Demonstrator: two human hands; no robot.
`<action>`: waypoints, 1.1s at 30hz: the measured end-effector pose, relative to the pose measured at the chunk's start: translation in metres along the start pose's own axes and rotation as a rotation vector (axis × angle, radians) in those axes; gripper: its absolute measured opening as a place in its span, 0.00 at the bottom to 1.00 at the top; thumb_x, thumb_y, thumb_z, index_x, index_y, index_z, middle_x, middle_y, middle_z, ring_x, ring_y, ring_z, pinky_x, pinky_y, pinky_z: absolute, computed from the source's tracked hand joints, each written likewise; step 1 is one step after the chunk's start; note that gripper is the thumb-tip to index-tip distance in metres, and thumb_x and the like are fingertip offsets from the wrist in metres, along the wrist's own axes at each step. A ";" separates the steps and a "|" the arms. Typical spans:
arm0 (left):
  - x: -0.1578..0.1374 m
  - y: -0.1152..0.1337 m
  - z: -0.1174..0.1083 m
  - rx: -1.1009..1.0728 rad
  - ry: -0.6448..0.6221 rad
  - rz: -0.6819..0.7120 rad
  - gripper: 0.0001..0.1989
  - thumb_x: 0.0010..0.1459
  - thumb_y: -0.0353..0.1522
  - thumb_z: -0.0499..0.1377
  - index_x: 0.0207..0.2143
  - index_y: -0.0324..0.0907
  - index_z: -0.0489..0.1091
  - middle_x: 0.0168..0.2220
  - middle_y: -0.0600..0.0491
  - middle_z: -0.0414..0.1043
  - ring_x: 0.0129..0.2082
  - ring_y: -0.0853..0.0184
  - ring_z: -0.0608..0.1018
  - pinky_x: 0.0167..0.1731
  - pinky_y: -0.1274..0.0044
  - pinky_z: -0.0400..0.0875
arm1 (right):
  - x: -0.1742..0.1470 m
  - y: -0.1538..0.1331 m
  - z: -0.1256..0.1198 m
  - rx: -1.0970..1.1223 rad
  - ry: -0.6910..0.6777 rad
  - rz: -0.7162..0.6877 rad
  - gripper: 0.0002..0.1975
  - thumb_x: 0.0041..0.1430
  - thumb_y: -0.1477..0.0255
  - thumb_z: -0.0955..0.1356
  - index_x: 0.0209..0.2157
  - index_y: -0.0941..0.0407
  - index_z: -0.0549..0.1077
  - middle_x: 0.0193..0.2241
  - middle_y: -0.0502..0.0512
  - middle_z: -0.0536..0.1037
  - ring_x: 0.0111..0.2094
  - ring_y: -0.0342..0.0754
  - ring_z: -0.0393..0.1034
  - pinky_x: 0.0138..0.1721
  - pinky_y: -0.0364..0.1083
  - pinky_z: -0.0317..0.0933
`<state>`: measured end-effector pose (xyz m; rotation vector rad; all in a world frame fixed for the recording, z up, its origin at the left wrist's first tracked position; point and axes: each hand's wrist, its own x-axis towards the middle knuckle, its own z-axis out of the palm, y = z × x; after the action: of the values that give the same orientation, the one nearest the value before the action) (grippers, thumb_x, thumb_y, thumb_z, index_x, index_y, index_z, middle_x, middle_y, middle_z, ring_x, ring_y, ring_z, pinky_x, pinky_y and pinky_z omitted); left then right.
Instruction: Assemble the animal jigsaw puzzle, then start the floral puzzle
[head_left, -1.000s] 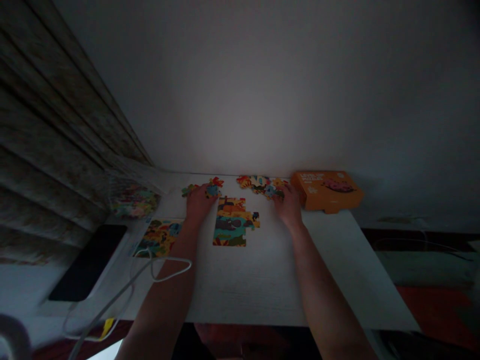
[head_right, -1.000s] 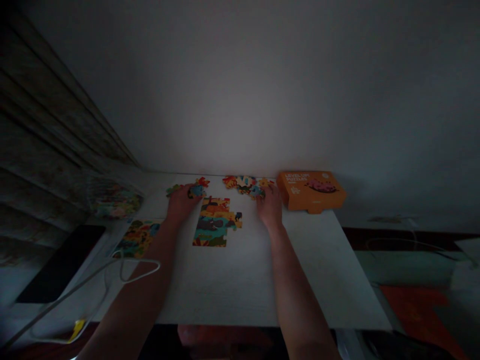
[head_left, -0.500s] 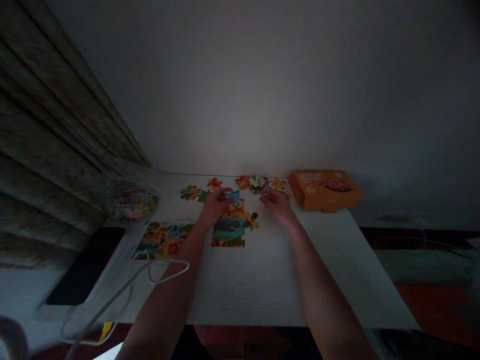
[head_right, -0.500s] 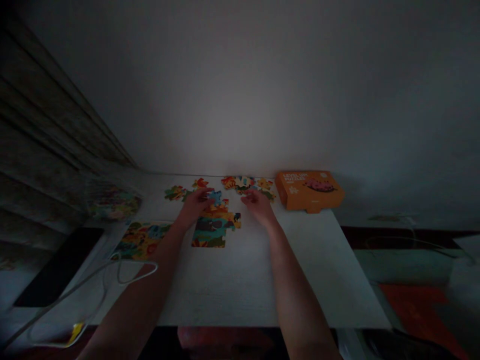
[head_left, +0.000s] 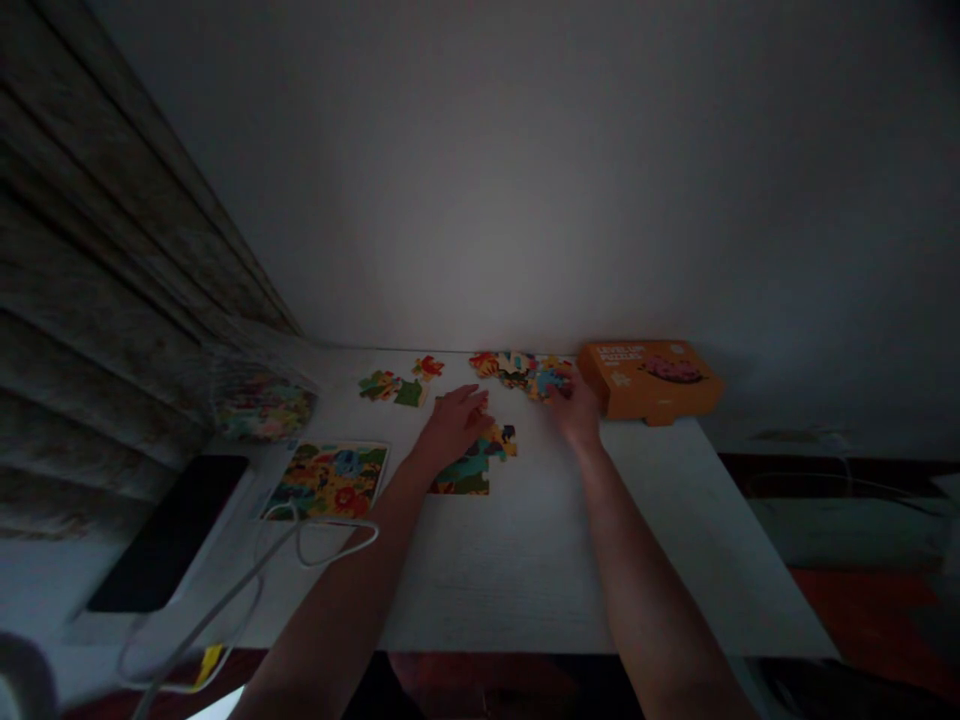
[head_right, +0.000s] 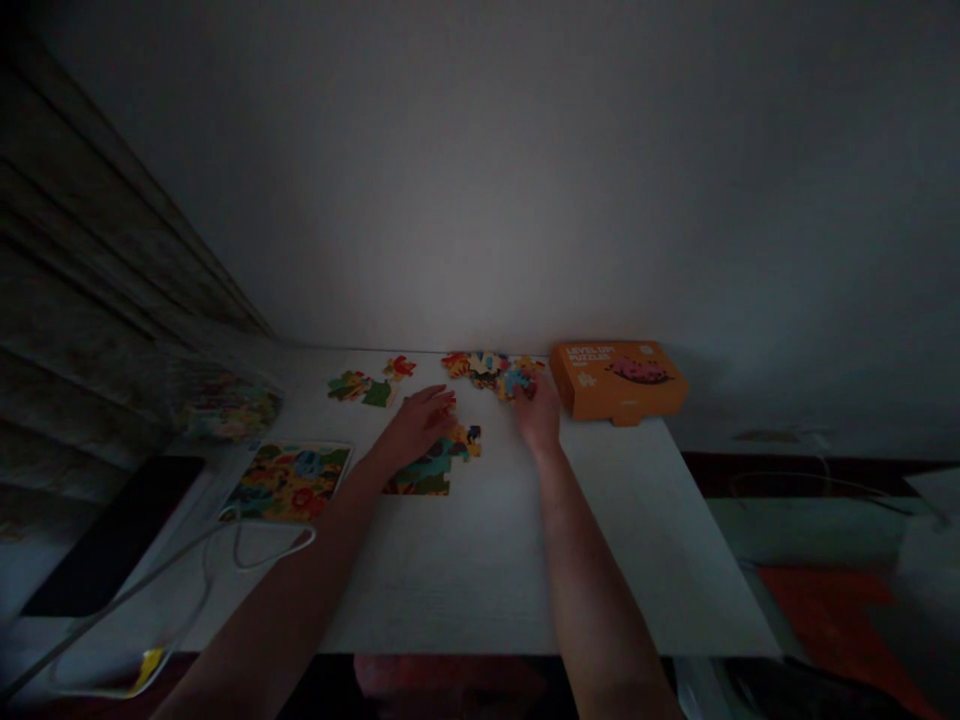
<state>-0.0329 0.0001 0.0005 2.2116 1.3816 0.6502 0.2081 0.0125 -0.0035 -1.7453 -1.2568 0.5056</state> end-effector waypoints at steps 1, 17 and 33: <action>-0.002 0.000 0.002 0.080 -0.044 0.021 0.24 0.66 0.38 0.58 0.63 0.43 0.69 0.69 0.43 0.62 0.69 0.54 0.63 0.69 0.58 0.52 | 0.001 0.002 -0.003 -0.067 0.036 0.007 0.18 0.57 0.70 0.68 0.49 0.59 0.77 0.32 0.58 0.79 0.34 0.53 0.74 0.38 0.49 0.65; 0.001 0.013 0.009 0.176 0.002 -0.049 0.21 0.66 0.33 0.57 0.61 0.46 0.69 0.65 0.46 0.66 0.66 0.59 0.67 0.69 0.61 0.53 | -0.002 -0.005 -0.006 -0.437 0.017 0.059 0.10 0.63 0.65 0.67 0.41 0.56 0.74 0.34 0.58 0.77 0.34 0.52 0.72 0.35 0.46 0.58; 0.123 0.082 0.058 0.277 0.208 -0.433 0.31 0.65 0.50 0.55 0.56 0.32 0.70 0.58 0.30 0.68 0.62 0.42 0.66 0.62 0.53 0.54 | -0.002 -0.004 -0.008 -0.312 0.000 -0.046 0.16 0.62 0.67 0.66 0.21 0.51 0.62 0.21 0.51 0.69 0.25 0.48 0.61 0.28 0.46 0.51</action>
<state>0.1063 0.0720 0.0227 1.9763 2.0874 0.5674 0.2105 0.0076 0.0036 -1.9661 -1.4325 0.2935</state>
